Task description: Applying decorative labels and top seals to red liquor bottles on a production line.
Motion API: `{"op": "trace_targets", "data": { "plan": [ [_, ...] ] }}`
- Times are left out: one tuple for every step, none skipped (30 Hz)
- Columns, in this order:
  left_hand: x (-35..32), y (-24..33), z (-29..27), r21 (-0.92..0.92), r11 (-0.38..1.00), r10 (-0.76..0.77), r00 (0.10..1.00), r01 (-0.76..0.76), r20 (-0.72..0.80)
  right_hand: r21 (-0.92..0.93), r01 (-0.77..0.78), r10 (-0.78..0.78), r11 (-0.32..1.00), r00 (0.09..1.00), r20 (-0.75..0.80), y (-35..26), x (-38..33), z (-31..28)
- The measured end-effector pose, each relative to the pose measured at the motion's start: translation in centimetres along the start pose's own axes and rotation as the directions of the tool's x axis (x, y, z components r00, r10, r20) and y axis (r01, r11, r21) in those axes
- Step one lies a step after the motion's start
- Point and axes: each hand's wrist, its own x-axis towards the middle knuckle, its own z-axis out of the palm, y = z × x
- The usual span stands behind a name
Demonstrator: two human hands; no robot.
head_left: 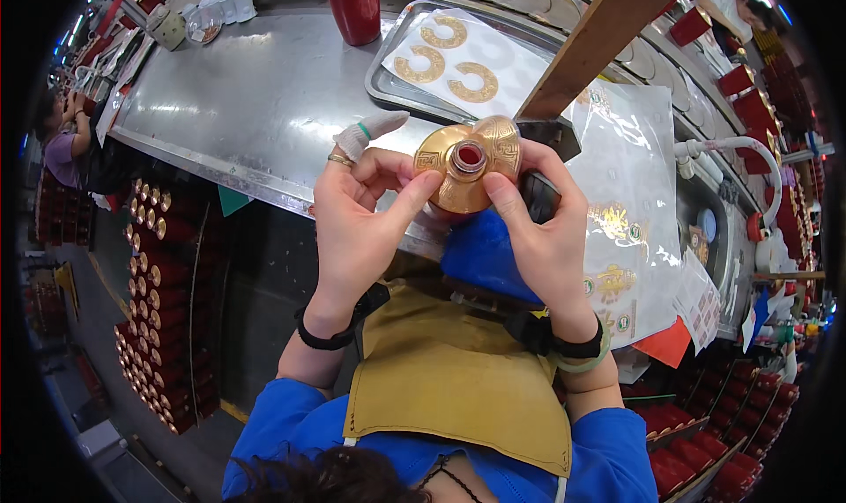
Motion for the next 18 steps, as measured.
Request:
{"op": "trace_targets", "data": {
  "plan": [
    [0.0,0.0,-0.1,0.048,0.999,0.0,1.0,-0.002,0.029,-0.01,-0.005,0.005,1.0,1.0,0.024,0.1,0.1,-0.1],
    [0.1,0.0,-0.2,0.085,0.996,0.015,0.998,-0.02,0.057,-0.015,-0.014,0.014,1.0,0.999,0.038,0.3,0.2,-0.1],
    [0.2,-0.1,-0.2,0.095,0.996,0.0,0.998,-0.005,0.056,-0.027,-0.005,0.006,1.0,0.999,0.036,0.4,0.3,-0.1],
    [0.5,-0.2,-0.3,0.108,0.993,0.041,0.998,-0.047,0.057,-0.043,-0.001,0.003,0.999,0.999,0.048,0.6,0.5,-0.2],
    [0.7,-0.4,-0.2,0.123,0.99,0.063,0.997,-0.069,0.054,-0.042,0.008,-0.006,0.999,0.999,0.04,0.8,0.6,-0.1],
    [0.9,-0.5,-0.3,0.094,0.994,0.053,0.997,-0.058,0.059,-0.074,0.07,-0.067,0.995,0.997,0.042,0.9,0.8,-0.1],
    [1.1,-0.6,-0.2,0.085,0.992,0.084,0.995,-0.089,0.061,-0.106,0.147,-0.144,0.983,0.989,0.031,1.1,0.9,-0.1],
    [1.2,-0.8,-0.2,-0.054,0.998,0.017,0.996,-0.013,0.089,-0.107,0.137,-0.132,0.985,0.99,0.049,1.2,1.0,-0.1],
    [1.3,-0.9,-0.1,-0.195,0.978,-0.043,0.991,0.068,0.129,-0.08,0.137,-0.133,0.987,0.99,0.056,1.3,1.1,0.0],
    [1.3,-1.1,0.1,-0.241,0.967,-0.053,0.988,0.087,0.145,-0.058,0.113,-0.109,0.992,0.992,0.057,1.3,1.1,0.0],
    [1.4,-1.3,0.1,-0.224,0.97,-0.069,0.989,0.098,0.133,-0.054,0.138,-0.134,0.989,0.989,0.066,1.3,1.1,0.0],
    [1.5,-1.4,0.2,-0.264,0.953,-0.117,0.986,0.146,0.12,0.019,0.053,-0.055,0.998,0.995,0.079,1.2,1.1,-0.1],
    [1.7,-1.5,0.2,-0.335,0.925,-0.145,0.982,0.178,0.121,0.077,-0.03,0.022,0.997,0.995,0.101,1.1,1.0,-0.1],
    [1.9,-1.6,0.3,-0.34,0.922,-0.154,0.981,0.186,0.121,0.088,-0.034,0.026,0.996,0.995,0.099,1.0,1.0,-0.1],
    [2.0,-1.6,0.2,-0.326,0.928,-0.151,0.982,0.181,0.114,0.081,-0.078,0.068,0.994,0.991,0.119,0.9,0.9,-0.2],
    [2.2,-1.6,0.2,-0.348,0.915,-0.175,0.977,0.206,0.118,0.073,-0.121,0.11,0.99,0.984,0.14,0.8,0.9,-0.3],
    [2.3,-1.6,0.2,-0.372,0.894,-0.221,0.968,0.249,0.118,0.07,-0.121,0.11,0.99,0.984,0.14,0.7,0.9,-0.3],
    [2.3,-1.6,0.2,-0.37,0.9,-0.201,0.972,0.232,0.122,0.062,-0.11,0.1,0.992,0.985,0.139,0.7,0.9,-0.3]
  ]
}}
